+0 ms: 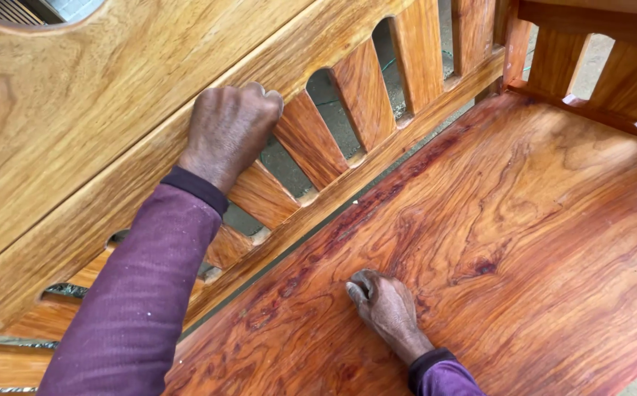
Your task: The person sands the slats of a wooden bench with sandpaper to smooth the surface.
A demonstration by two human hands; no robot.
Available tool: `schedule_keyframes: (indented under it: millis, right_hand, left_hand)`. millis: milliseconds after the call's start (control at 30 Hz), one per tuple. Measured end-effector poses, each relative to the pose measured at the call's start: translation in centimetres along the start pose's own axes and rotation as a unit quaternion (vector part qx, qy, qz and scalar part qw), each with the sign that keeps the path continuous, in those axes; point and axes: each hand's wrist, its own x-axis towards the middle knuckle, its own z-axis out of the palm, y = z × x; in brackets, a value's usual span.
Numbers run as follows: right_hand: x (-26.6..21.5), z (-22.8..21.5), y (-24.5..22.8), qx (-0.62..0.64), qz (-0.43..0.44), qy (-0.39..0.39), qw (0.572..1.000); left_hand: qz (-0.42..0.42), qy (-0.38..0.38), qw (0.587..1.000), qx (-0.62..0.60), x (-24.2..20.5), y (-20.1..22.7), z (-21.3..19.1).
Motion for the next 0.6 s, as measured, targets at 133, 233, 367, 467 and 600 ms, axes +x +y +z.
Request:
schedule_keyframes:
  millis: [133, 233, 367, 467, 600]
  right_hand:
    - [0.1, 0.5, 0.9, 0.010, -0.023, -0.005, 1.000]
    - [0.2, 0.1, 0.7, 0.029, -0.029, -0.001, 0.999]
    - [0.1, -0.3, 0.3, 0.044, -0.018, 0.009, 0.999]
    - [0.3, -0.5, 0.3, 0.032, -0.036, 0.002, 0.999]
    - [0.9, -0.5, 0.3, 0.008, -0.022, -0.002, 1.000]
  left_hand:
    - [-0.069, 0.012, 0.997, -0.042, -1.1, -0.1, 0.6]
    - [-0.128, 0.004, 0.989, -0.080, -3.1, 0.6, -0.2]
    - [-0.256, 0.015, 0.956, -0.143, -3.4, 1.5, -2.8]
    - [-0.206, 0.052, 0.975, -0.072, -1.2, 1.3, -3.5]
    - [-0.074, -0.007, 0.995, -0.061, 1.0, 0.8, -0.8]
